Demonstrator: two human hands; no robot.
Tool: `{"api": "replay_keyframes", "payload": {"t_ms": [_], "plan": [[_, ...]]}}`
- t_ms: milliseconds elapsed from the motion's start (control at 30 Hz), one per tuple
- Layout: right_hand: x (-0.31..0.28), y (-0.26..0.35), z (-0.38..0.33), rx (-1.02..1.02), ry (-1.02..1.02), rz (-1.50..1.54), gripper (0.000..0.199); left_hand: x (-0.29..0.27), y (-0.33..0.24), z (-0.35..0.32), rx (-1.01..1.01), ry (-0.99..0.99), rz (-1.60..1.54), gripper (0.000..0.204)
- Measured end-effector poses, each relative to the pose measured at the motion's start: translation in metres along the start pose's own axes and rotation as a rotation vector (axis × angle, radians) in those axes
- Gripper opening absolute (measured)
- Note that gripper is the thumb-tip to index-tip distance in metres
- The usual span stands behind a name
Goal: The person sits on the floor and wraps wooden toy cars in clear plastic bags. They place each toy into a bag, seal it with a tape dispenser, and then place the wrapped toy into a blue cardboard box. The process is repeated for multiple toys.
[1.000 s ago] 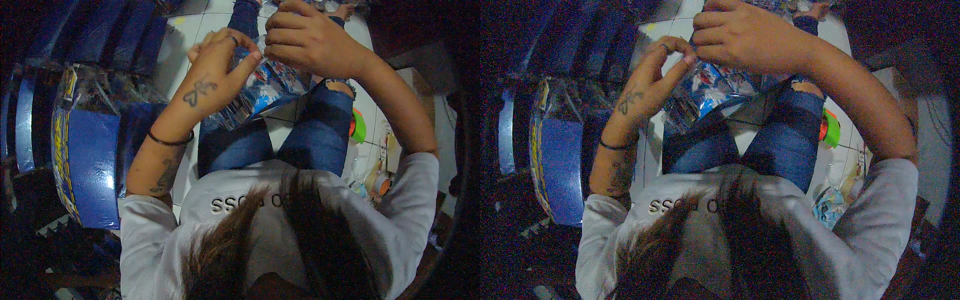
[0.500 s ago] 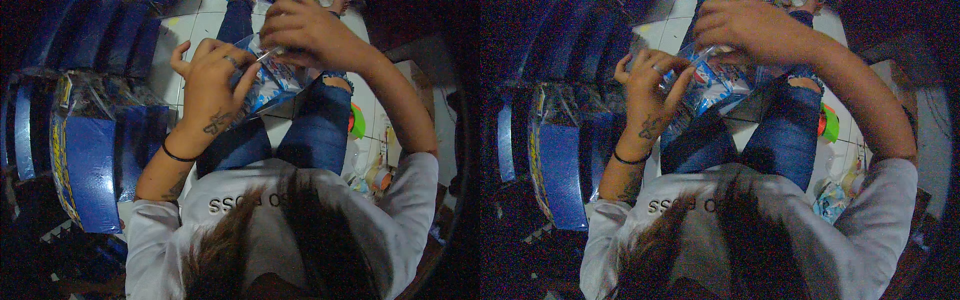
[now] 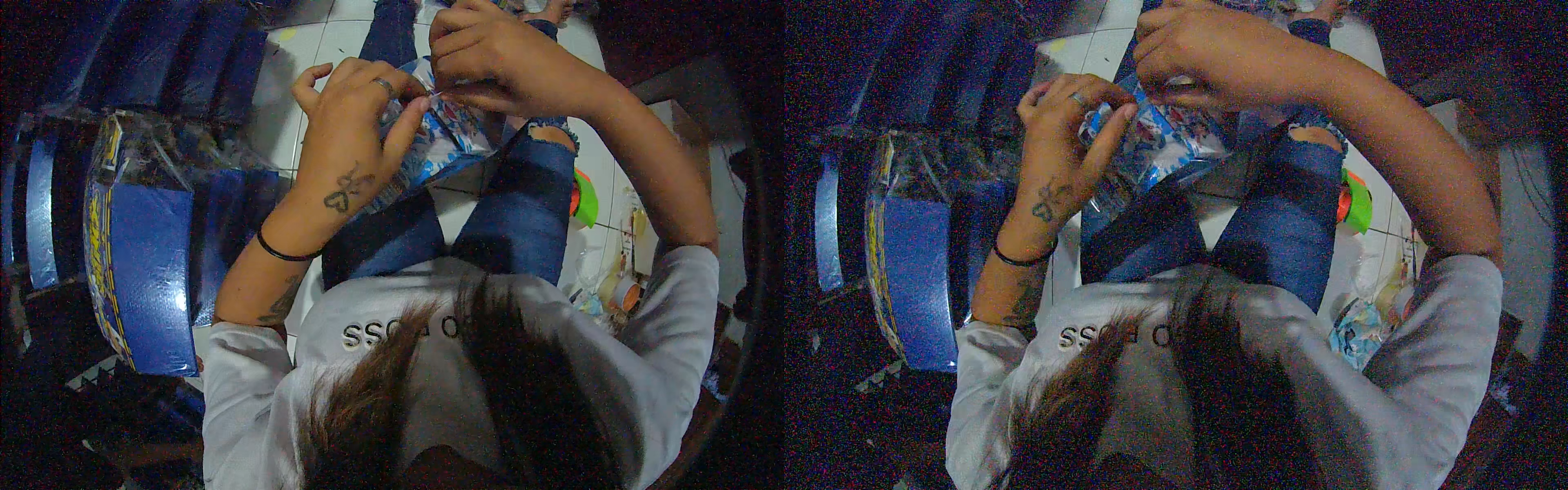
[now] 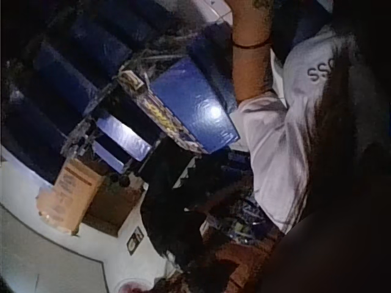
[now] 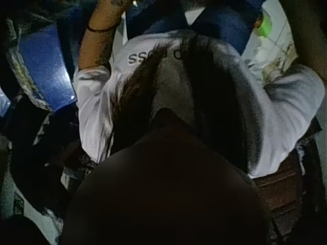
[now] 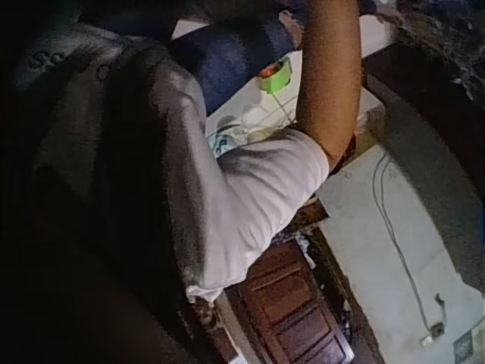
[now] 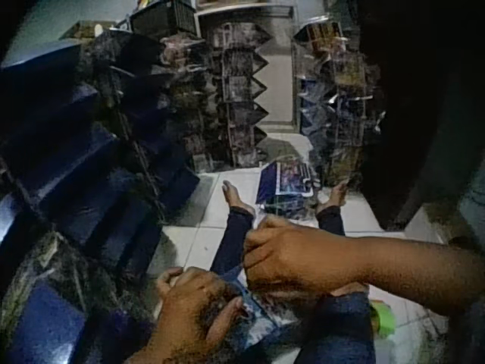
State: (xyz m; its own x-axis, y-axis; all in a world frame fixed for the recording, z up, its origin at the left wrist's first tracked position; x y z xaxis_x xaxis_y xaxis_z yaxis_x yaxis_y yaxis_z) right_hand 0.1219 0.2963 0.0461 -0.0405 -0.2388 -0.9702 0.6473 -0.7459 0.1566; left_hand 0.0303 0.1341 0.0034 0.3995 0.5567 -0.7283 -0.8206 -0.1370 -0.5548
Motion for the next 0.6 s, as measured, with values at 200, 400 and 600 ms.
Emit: {"api": "replay_keyframes", "payload": {"t_ms": [200,400,600], "plan": [[0.007,0.013,0.0,-0.219,-0.335,-0.337,0.01,0.021,0.021,0.008,-0.628,0.481,-0.913,0.02],[0.017,-0.001,-0.01,-0.172,-0.041,-0.353,0.012,-0.001,-0.007,0.006,0.112,-0.036,0.067,0.016],[-0.021,-0.008,-0.019,-0.047,0.052,-0.228,0.012,0.004,-0.009,0.001,0.124,-0.062,0.205,0.009]]}}
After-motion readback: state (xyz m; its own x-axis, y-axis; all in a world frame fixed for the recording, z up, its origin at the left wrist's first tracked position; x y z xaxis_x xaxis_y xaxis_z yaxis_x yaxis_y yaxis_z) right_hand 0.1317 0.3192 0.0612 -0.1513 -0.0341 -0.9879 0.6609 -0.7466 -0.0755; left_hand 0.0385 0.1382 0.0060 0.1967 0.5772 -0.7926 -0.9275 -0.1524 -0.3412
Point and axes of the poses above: each hand's wrist, its own z-axis towards the middle knuckle, its own x-axis out of the palm, y = z × x, the point moved 3 cm from there along z, towards the middle knuckle, and after that the axes turned 9 degrees about -x, right-handed, at the moved point
